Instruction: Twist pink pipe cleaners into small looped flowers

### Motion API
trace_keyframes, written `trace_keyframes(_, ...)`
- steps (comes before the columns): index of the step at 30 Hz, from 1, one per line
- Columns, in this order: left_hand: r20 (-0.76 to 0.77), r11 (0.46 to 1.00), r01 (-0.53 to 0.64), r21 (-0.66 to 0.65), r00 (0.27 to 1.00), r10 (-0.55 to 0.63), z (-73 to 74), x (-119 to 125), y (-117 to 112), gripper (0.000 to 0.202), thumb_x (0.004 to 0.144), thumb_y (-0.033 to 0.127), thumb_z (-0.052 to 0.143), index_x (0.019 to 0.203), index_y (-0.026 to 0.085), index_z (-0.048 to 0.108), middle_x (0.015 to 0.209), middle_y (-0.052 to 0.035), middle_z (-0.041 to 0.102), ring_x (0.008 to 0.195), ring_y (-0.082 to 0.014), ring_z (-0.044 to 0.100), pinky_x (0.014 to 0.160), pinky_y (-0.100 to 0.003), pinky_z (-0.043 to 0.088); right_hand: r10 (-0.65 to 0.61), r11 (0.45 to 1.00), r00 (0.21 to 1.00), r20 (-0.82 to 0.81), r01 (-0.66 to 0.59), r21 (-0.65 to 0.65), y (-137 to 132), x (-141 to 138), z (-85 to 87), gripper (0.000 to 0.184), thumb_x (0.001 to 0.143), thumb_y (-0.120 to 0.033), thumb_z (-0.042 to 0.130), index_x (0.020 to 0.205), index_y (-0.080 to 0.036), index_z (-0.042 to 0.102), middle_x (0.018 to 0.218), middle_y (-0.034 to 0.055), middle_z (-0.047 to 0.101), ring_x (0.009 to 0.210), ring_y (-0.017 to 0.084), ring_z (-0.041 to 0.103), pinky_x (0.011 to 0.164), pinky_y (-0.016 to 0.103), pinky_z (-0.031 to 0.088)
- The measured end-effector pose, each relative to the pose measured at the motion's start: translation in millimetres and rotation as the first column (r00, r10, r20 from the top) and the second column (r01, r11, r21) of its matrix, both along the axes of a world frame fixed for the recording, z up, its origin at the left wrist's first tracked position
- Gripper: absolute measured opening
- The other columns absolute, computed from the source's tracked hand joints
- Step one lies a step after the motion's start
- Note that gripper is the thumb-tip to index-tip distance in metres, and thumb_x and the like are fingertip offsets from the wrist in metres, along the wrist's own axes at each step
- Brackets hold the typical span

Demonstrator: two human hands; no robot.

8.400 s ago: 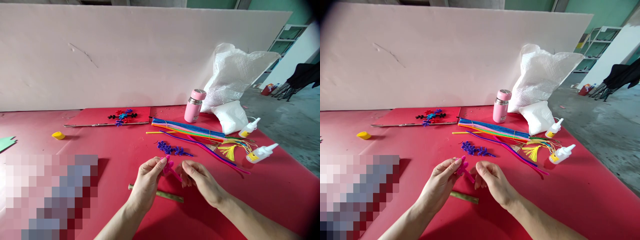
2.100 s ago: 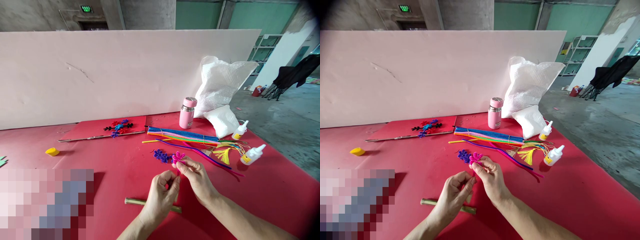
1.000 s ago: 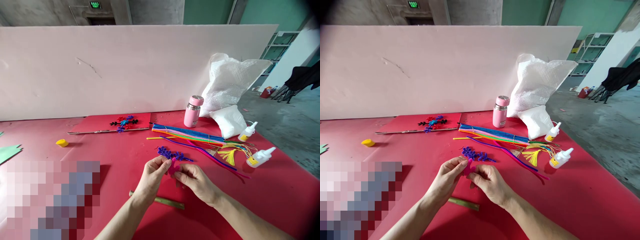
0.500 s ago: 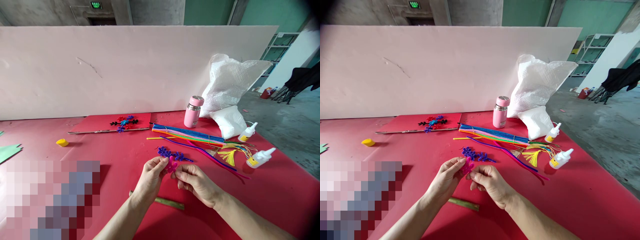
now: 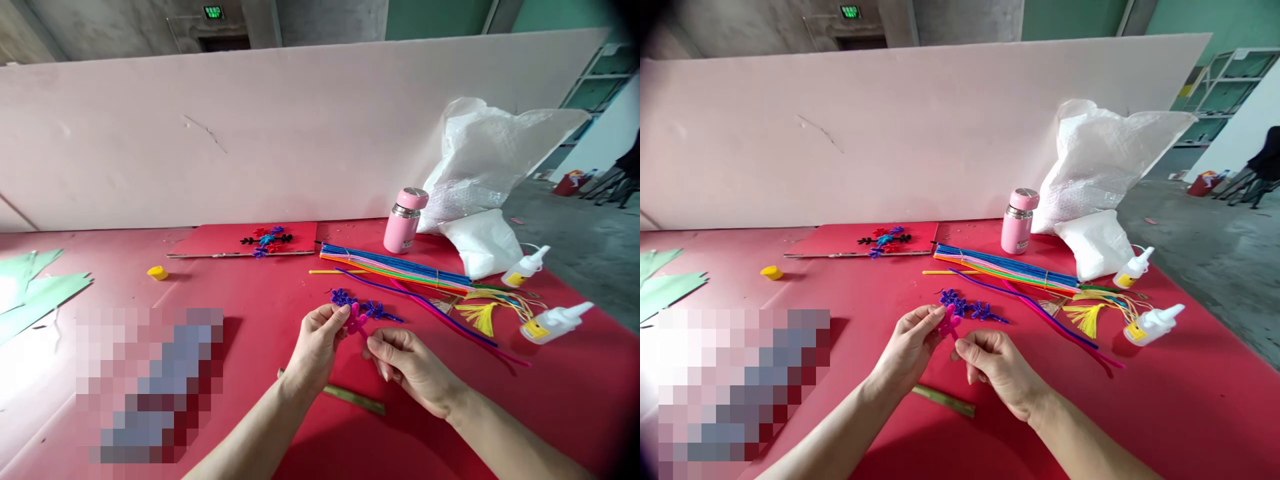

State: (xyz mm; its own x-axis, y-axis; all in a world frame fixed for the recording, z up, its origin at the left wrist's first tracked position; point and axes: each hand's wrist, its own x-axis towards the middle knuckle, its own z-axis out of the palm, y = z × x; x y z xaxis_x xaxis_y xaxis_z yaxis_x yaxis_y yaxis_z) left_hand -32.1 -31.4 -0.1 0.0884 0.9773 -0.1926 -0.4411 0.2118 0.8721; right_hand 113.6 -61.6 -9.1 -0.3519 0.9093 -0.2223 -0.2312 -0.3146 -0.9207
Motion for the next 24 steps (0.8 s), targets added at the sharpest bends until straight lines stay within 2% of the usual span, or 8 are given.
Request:
trace_keyframes(3,-0.035,0.998,-0.057,0.016,0.998,0.057,-0.6,-3.2,3.3,0.02,0.064,0.029,0.068,0.059,0.013,0.057,0.055,0.0021,0.051,0.049,-0.0066,0.042,0.052,-0.021,0.034,-0.001,1.0,1.0,0.026,0.001,0.003,-1.8,1.2,-1.1,0.024,0.074,-0.037,0.064,0.063,-0.015,0.062,0.047,-0.004,0.049,0.047,0.007,0.037,0.049,0.021,0.028)
trace_keyframes(5,-0.067,0.996,-0.076,0.04,0.995,0.079,-1.2,-3.9,4.0,0.023,0.064,0.031,0.067,0.056,0.014,0.055,0.053,0.0031,0.049,0.049,-0.0067,0.04,0.052,-0.021,0.032,-0.045,0.999,0.999,0.015,0.045,-0.022,-2.2,1.4,-1.3,0.022,0.073,-0.037,0.064,0.065,-0.017,0.06,0.053,-0.0033,0.051,0.051,0.008,0.04,0.05,0.021,0.03)
trace_keyframes(8,-0.137,0.995,-0.05,0.089,0.989,0.062,-1.8,-1.9,1.5,0.028,0.063,0.034,0.068,0.052,0.015,0.051,0.049,0.0047,0.043,0.048,-0.0069,0.035,0.05,-0.021,0.028,-0.097,0.995,0.995,0.01,0.098,-0.031,-1.9,-0.1,-1.3,0.019,0.072,-0.037,0.065,0.072,-0.019,0.059,0.061,-0.0033,0.049,0.055,0.009,0.041,0.05,0.021,0.031)
trace_keyframes(14,-0.242,0.989,0.026,0.148,0.97,0.011,-1.7,2.3,-4.4,0.031,0.068,0.035,0.064,0.05,0.015,0.047,0.048,0.0067,0.035,0.049,-0.0066,0.027,0.048,-0.022,0.023,-0.08,0.991,0.996,0.047,0.074,0.113,-2.0,-4.6,-2.7,0.019,0.074,-0.032,0.065,0.066,-0.016,0.056,0.061,-0.004,0.045,0.057,0.008,0.035,0.053,0.021,0.03)
trace_keyframes(17,-0.264,0.987,0.034,0.155,0.964,0.009,-1.8,2.0,-5.2,0.031,0.069,0.035,0.062,0.051,0.015,0.047,0.049,0.0065,0.035,0.049,-0.0069,0.026,0.048,-0.022,0.022,-0.064,0.995,0.997,0.046,0.06,0.077,-3.1,-5.7,-2.5,0.02,0.075,-0.034,0.062,0.07,-0.016,0.056,0.06,-0.0045,0.042,0.054,0.008,0.031,0.05,0.021,0.028)
trace_keyframes(24,-0.246,0.99,0.041,0.136,0.969,-0.006,-3.0,1.3,-6.1,0.03,0.069,0.036,0.063,0.052,0.014,0.051,0.048,0.0048,0.042,0.048,-0.0068,0.032,0.048,-0.022,0.026,-0.062,0.994,0.998,0.025,0.059,0.088,-2.4,-5.6,-2.5,0.018,0.072,-0.033,0.065,0.069,-0.017,0.057,0.061,-0.0029,0.048,0.058,0.01,0.038,0.054,0.022,0.031)
